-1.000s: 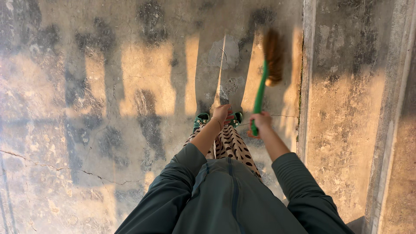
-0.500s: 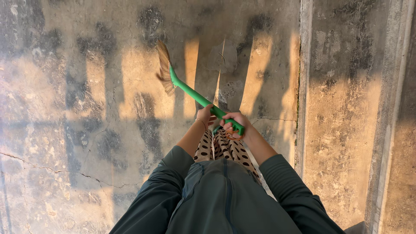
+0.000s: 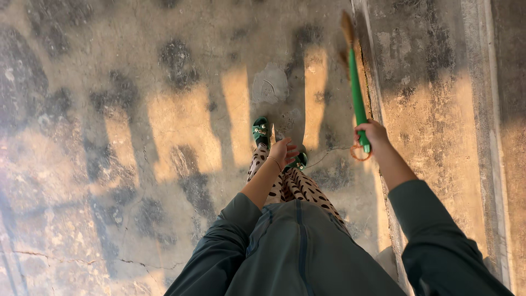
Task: The person sweeps a concrete floor using a broom, gathering dirt and debris into a pile and then sweeping it toward a blue dustpan.
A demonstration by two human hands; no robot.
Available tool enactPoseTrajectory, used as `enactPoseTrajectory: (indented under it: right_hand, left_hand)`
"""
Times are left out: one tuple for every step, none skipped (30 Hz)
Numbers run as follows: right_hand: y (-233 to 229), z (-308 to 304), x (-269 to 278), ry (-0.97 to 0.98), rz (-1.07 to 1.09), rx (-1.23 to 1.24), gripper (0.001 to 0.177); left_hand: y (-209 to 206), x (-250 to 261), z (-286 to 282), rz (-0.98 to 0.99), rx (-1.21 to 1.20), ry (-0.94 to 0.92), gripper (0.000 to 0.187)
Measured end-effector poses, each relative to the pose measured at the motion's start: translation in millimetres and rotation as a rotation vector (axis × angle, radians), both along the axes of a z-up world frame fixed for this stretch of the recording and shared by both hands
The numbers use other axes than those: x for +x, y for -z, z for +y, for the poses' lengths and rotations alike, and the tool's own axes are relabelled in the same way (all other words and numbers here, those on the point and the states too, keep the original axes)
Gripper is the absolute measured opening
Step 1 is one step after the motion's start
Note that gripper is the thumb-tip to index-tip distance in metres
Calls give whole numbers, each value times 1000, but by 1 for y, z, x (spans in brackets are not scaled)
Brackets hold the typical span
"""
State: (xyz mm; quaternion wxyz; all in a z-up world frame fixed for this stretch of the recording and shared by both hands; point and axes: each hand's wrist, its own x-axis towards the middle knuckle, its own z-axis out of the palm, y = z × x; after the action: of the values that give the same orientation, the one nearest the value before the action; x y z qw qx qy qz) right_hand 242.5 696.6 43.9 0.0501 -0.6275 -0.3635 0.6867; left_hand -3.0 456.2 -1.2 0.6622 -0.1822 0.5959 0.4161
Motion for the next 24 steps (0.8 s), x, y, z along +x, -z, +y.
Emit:
enactPoseTrajectory:
  right_hand:
    - [13,23,2,-9,20,31,9]
    - [27,35,-2,-19,41,61,11]
    - [41,38,-11,1,38,13,11]
    - [51,37,-25,23,35,-34,12]
    - [58,33,-44,44,33,-81,14]
    - [62,19,-69,48,39,-63,10]
    - [60,1,-93,15,4,-13,8]
    - [56,-22,-124,28,44,9,13]
    - [48,-48,-154,126,-155,-31,35]
    - [37,-73,-175,74,-144,-163,45]
    - [28,-92,-204,117,-130,-182,68]
    - [20,-108,-221,59,-114,-267,75]
    - [15,-125,-241,40,-86,-312,80]
    - [11,-134,-258,21,-59,-353,85]
    - [11,-134,-271,-32,19,-370,81]
    - [12,-133,-281,-83,95,-388,77]
    - [12,-131,-286,-134,172,-404,74]
    - [11,-124,-287,-101,243,-492,73]
    - [9,-111,-286,-66,315,-579,73]
    - [5,-98,-285,-32,389,-663,73]
    - [-1,-90,-281,-18,383,-644,72]
    - [-8,-82,-275,-6,378,-624,71]
    - [-17,-75,-269,7,372,-603,70]
    - [-25,-67,-260,28,427,-633,70]
  left_hand:
    - [-3,-5,6,-4,-4,1,54]
    - [-5,-14,11,-6,-9,1,54]
    - [-6,-23,16,-4,-13,18,54]
    - [-7,-33,21,-3,-16,37,54]
    - [-6,-43,26,-1,-18,56,54]
    - [-5,-51,33,3,-32,62,53]
    - [-2,-62,39,7,-45,68,52]
    - [1,-75,44,15,-60,68,51]
    - [5,-87,52,35,-68,78,50]
    - [11,-99,59,55,-80,91,48]
    - [17,-111,66,74,-92,104,46]
    - [25,-122,69,117,-104,102,45]
    - [34,-134,70,160,-115,100,44]
    - [44,-145,73,200,-124,97,44]
    - [55,-157,75,284,-152,107,43]
    - [65,-165,76,365,-181,119,43]
    - [73,-170,76,446,-210,131,42]
    - [80,-175,76,470,-260,156,45]
    - [85,-180,77,495,-309,181,48]
    - [88,-184,79,523,-357,205,51]
    - [89,-186,80,462,-311,199,51]
    - [88,-187,82,401,-265,191,51]
    - [86,-186,86,340,-219,184,51]
    - [83,-186,91,288,-188,165,50]
